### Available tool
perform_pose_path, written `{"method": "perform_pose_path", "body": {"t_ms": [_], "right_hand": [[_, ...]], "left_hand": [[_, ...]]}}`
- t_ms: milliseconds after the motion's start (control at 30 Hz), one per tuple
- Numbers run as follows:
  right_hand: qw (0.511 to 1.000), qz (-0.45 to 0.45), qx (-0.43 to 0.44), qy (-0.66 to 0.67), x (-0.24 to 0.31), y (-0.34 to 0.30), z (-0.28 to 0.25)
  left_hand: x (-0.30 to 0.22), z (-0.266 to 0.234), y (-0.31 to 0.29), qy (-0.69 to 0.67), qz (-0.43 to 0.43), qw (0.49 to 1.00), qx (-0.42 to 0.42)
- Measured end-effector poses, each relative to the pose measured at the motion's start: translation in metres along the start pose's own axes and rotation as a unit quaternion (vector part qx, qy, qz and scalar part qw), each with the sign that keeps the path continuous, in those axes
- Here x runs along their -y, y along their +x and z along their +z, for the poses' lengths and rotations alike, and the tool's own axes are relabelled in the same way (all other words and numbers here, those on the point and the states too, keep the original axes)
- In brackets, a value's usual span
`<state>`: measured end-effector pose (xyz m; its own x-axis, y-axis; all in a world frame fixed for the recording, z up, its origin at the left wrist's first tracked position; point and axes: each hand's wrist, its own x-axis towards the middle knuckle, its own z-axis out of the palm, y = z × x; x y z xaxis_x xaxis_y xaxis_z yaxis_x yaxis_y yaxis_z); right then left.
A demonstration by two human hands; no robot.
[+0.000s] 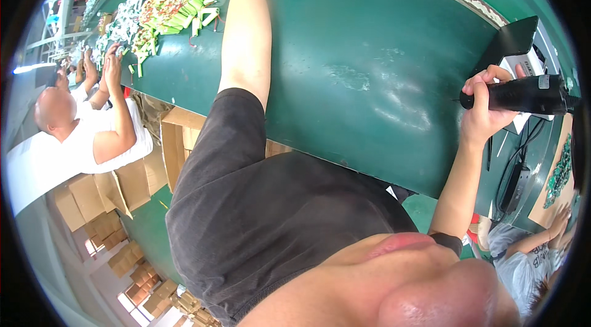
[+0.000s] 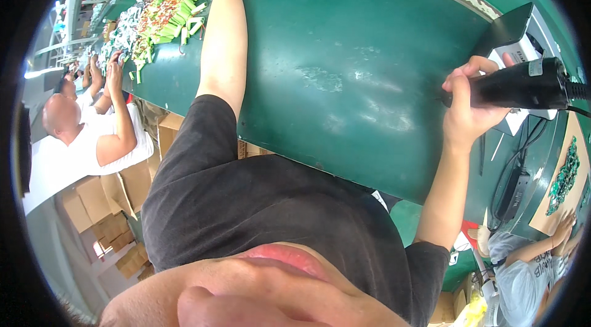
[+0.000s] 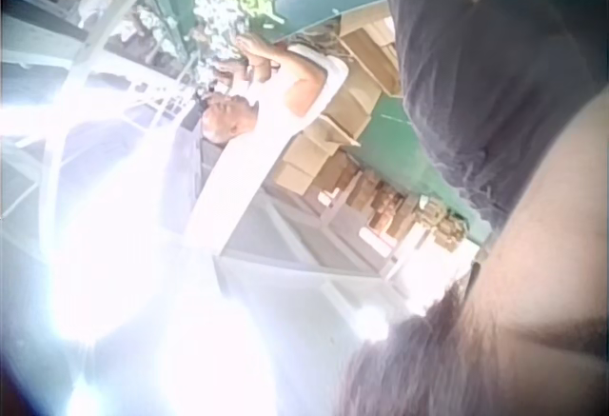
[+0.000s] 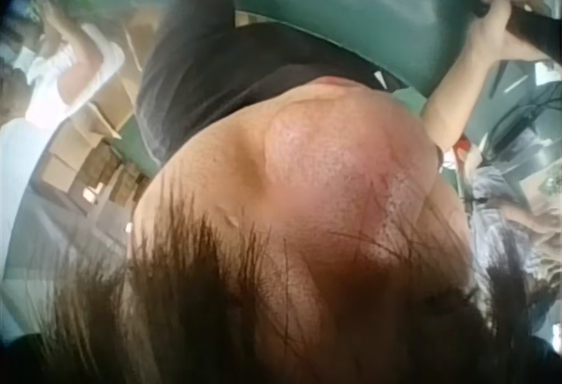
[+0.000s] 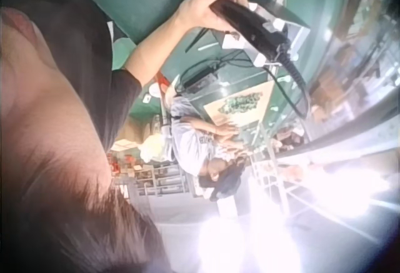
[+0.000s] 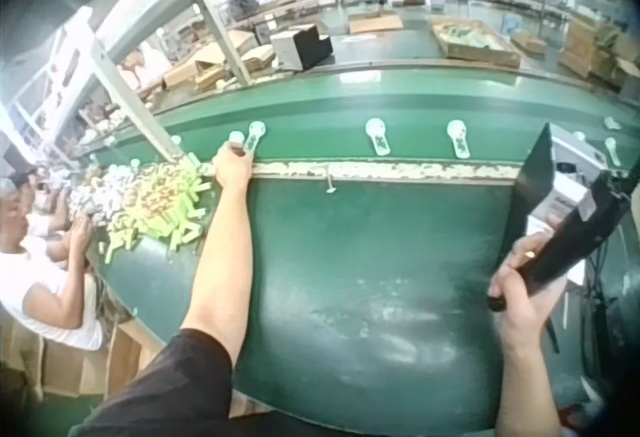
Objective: Assemble small electronic components onto PCBs using an electric screwdriver on an assembly line.
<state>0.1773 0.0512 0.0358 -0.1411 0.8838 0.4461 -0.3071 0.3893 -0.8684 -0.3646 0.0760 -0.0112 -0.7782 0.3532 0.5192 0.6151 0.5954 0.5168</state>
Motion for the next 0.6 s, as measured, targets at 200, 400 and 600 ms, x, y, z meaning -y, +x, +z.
{"method": "perform_pose_path", "body": {"t_ms": [200,400,600], "right_hand": [[1.000,0.006,-0.004,-0.003,-0.001,-0.002,-0.005],[1.000,0.001,0.015,0.016,-0.001,0.000,0.001],[1.000,-0.003,-0.002,-0.009,-0.003,0.001,-0.009]], "left_hand": [[-0.019,0.008,-0.006,0.075,0.043,0.994,0.063],[-0.013,0.001,0.005,0.042,0.111,0.991,0.063],[-0.121,-0.034,-0.076,-0.076,0.157,0.978,0.116]]}}
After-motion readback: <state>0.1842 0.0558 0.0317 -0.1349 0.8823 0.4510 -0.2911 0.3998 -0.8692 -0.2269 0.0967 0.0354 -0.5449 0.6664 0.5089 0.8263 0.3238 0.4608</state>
